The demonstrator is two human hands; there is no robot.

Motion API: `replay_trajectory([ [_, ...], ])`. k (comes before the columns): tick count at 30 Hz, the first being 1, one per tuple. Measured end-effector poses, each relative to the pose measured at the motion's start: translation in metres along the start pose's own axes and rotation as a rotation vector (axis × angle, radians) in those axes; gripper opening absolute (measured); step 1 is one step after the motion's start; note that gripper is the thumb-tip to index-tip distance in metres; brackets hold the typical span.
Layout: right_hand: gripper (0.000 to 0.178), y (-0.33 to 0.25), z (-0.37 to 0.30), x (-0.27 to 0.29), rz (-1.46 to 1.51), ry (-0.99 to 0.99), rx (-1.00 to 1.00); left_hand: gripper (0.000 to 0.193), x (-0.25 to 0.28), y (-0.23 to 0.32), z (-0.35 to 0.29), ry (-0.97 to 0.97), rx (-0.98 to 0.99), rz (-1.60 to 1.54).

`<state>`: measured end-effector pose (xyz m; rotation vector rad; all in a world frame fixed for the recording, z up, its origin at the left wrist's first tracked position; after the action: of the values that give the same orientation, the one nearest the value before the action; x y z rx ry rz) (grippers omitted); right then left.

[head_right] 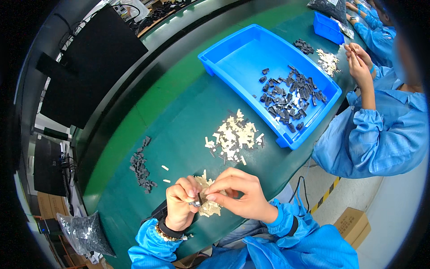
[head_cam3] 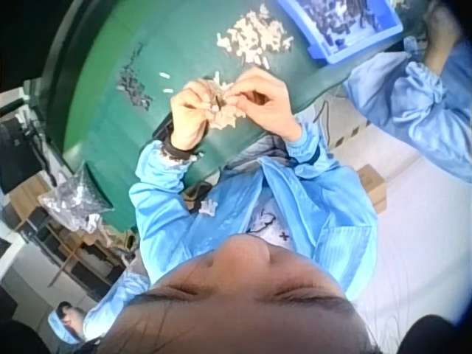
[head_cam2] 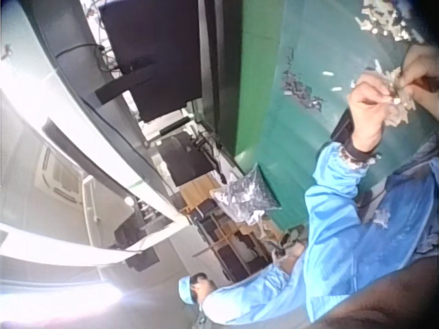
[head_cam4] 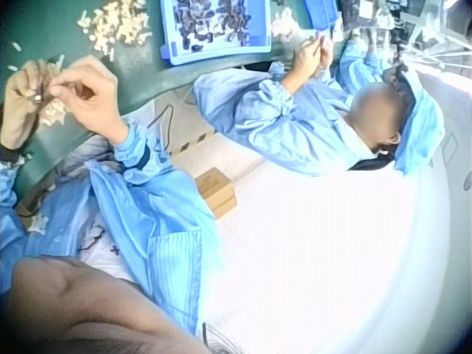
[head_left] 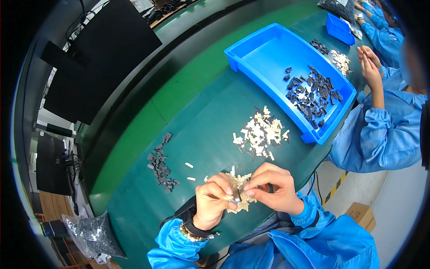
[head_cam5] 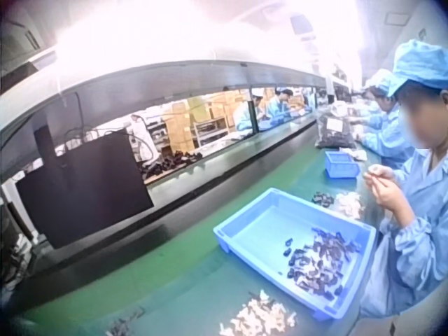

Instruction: Assembling small electronic or plastic components at a factory assembly line workbench.

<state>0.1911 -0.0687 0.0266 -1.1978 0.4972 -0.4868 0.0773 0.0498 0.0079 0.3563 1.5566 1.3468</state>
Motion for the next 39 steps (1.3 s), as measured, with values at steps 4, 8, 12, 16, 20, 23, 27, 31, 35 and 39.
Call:
replay_trajectory([
  [4,0.020,-0.007,0.000,0.001,-0.031,0.027,0.086,0.029,0.001,-0.001,0.002,0.000,0.033,0.017],
  [8,0.022,-0.008,0.002,0.000,-0.011,0.021,0.111,0.029,0.001,-0.002,0.005,-0.006,0.047,0.030],
  [12,0.023,-0.010,0.000,-0.005,-0.034,0.007,0.163,0.025,0.002,0.003,0.001,0.005,0.031,0.058],
  [16,0.022,-0.010,-0.006,-0.005,-0.012,-0.009,0.131,0.021,0.002,-0.006,-0.005,-0.031,0.068,0.055],
  [20,0.021,-0.003,-0.011,-0.001,-0.063,0.035,0.034,0.029,-0.002,-0.013,-0.006,-0.019,0.134,0.048],
  [23,0.019,-0.006,-0.011,-0.002,-0.100,0.026,0.046,0.025,-0.001,-0.013,-0.008,-0.017,0.143,0.024],
  [27,0.016,-0.003,-0.007,-0.008,-0.098,-0.019,0.048,0.020,-0.001,-0.011,-0.005,-0.032,0.143,0.008],
  [31,0.013,-0.002,-0.002,-0.012,-0.115,-0.034,0.062,0.026,0.000,-0.010,0.000,0.005,0.173,0.024],
  [35,0.013,0.000,-0.002,-0.014,-0.133,-0.057,0.062,0.025,0.002,-0.016,0.002,-0.017,0.183,-0.020],
  [39,0.012,-0.003,-0.002,-0.016,-0.147,-0.056,0.086,0.025,-0.004,-0.019,0.000,-0.046,0.184,-0.077],
])
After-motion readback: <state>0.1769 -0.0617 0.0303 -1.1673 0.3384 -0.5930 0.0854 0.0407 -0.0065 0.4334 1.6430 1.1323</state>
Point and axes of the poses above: each hand's wrist, its own z-axis towards the middle knuckle, its own x-axis out of the back of the hand, y = z × x, the point moved 8 cm from there along z, towards the middle knuckle, and after that the axes turned 3 degrees about y, right-handed, at the moved point
